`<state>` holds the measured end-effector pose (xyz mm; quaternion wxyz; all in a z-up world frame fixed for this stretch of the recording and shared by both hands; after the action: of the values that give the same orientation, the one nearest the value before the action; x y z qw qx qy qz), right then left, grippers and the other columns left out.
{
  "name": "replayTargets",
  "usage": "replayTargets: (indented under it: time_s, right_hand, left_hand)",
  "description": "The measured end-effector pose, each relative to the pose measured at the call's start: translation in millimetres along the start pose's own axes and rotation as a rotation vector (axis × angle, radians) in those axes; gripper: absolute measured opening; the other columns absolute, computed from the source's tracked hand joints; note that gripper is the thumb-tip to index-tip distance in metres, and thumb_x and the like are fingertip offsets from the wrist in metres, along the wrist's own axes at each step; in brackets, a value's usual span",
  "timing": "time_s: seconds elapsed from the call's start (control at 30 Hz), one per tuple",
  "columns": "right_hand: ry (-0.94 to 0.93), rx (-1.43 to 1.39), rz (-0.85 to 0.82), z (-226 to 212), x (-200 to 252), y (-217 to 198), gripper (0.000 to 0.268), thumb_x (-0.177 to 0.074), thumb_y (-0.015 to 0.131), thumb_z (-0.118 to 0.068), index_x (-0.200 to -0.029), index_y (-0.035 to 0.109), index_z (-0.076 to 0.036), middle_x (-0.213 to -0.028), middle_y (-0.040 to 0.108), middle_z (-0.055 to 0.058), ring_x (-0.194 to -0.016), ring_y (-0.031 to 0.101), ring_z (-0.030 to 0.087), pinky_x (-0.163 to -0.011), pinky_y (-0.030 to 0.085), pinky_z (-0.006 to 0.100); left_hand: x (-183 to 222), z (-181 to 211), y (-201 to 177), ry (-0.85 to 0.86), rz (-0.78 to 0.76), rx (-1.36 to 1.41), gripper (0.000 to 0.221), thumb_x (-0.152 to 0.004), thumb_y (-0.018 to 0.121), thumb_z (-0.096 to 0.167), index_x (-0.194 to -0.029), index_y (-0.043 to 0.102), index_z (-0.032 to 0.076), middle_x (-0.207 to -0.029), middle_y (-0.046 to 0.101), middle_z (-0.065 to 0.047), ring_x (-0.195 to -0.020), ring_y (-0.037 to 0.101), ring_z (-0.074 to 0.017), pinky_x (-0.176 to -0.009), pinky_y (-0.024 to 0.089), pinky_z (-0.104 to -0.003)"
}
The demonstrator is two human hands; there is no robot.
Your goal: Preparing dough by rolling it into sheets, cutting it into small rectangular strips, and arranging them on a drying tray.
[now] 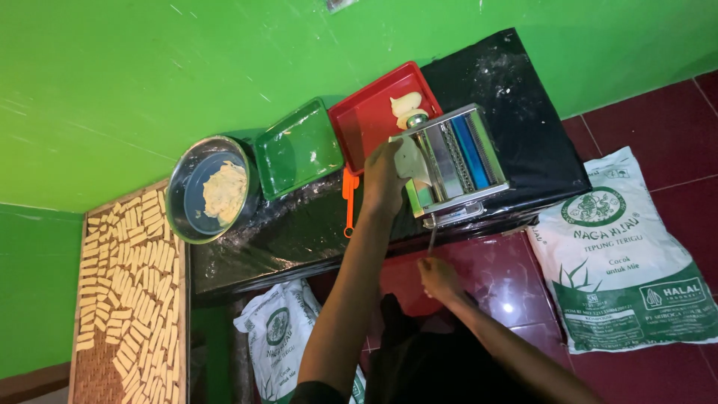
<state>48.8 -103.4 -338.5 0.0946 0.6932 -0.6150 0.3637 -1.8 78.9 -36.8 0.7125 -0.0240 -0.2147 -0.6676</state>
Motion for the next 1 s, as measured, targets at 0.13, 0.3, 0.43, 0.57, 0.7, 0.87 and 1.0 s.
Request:
replayTargets:
  time_s: [0.13,0.3,0.43,0.57,0.7,0.87,1.0]
  right_hand:
    - [-0.024,-0.228,-0.003,-49.6,35.6,16.2,0.047,-0.100,0.058,-0.037,-0.107,0.067,0.009,-0.069,0.070,0.023,-0.055,0.072,0.031,-0.044,0.061,0.039]
    - [-0.081,-0.423,-0.107,-99.1,77.3,10.6,0.042,-0.095,0.061,-0.032,-0.072,0.065,0.003,-0.052,0.064,0.017,-0.042,0.067,0.026,-0.036,0.056,0.034]
    - [-0.031,-0.578,-0.109,-131.0,114.2,-13.9,0.035,-0.097,0.061,-0.029,-0.080,0.061,0.002,-0.054,0.063,0.020,-0.041,0.065,0.027,-0.035,0.056,0.037]
    - [-0.091,-0.655,-0.089,-136.1,126.6,-44.5,0.034,-0.097,0.061,-0.022,-0.072,0.055,0.000,-0.046,0.059,0.022,-0.034,0.060,0.029,-0.030,0.050,0.038]
    - [-0.203,-0.182,0.102,-130.6,140.2,-98.9,0.040,-0.095,0.067,-0.033,-0.078,0.065,0.003,-0.056,0.062,0.022,-0.053,0.065,0.031,-0.046,0.049,0.041]
    - [-0.135,-0.089,0.184,-125.0,160.3,-161.8,0.036,-0.097,0.055,-0.029,-0.093,0.073,0.002,-0.064,0.069,0.025,-0.067,0.071,0.039,-0.064,0.055,0.047]
    - [-0.003,0.096,0.270,-94.1,148.7,-186.6,0.046,-0.093,0.059,-0.044,-0.099,0.077,-0.003,-0.078,0.074,0.026,-0.093,0.074,0.044,-0.076,0.054,0.054]
  left_hand:
    - [-3.4,-9.0,2.5,-0.018,0.002,0.017,0.052,-0.096,0.066,0.027,-0.137,0.056,-0.005,-0.127,0.048,-0.031,-0.128,0.045,-0.0436,-0.094,0.045,-0.067]
    - [16.4,6.2,16.4,-0.031,-0.003,-0.006,0.054,-0.095,0.060,0.019,-0.141,0.052,-0.007,-0.120,0.048,-0.021,-0.114,0.045,-0.0325,-0.092,0.048,-0.058]
    - [-6.7,-16.4,5.0,0.013,0.004,-0.086,0.053,-0.091,0.056,0.013,-0.142,0.054,-0.002,-0.105,0.057,-0.014,-0.094,0.055,-0.0222,-0.072,0.051,-0.043]
    - [-20.2,-30.6,-5.9,0.054,0.007,-0.118,0.056,-0.087,0.054,0.006,-0.142,0.055,-0.002,-0.100,0.062,-0.014,-0.085,0.058,-0.0198,-0.067,0.052,-0.036]
    - [-24.7,-35.2,-9.1,0.087,-0.003,-0.155,0.058,-0.085,0.052,0.001,-0.143,0.054,-0.003,-0.098,0.064,-0.014,-0.080,0.062,-0.0187,-0.063,0.051,-0.034]
    - [-43.4,-53.6,-14.5,0.122,0.006,-0.228,0.059,-0.087,0.053,0.002,-0.146,0.053,-0.001,-0.109,0.068,-0.022,-0.090,0.065,-0.0251,-0.070,0.052,-0.039]
    - [-40.9,-53.4,-14.4,0.158,0.006,-0.301,0.056,-0.090,0.054,0.004,-0.146,0.052,-0.003,-0.119,0.067,-0.027,-0.104,0.067,-0.0299,-0.086,0.055,-0.045]
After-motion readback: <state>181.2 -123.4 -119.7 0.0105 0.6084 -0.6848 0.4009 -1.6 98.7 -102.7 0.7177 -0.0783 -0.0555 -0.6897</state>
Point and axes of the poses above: each hand's wrist, its own x-axis away from the middle knuckle, its own y-axis out of the palm, z = x × y, the point moved 8 cm from there along -x, towards the middle knuckle
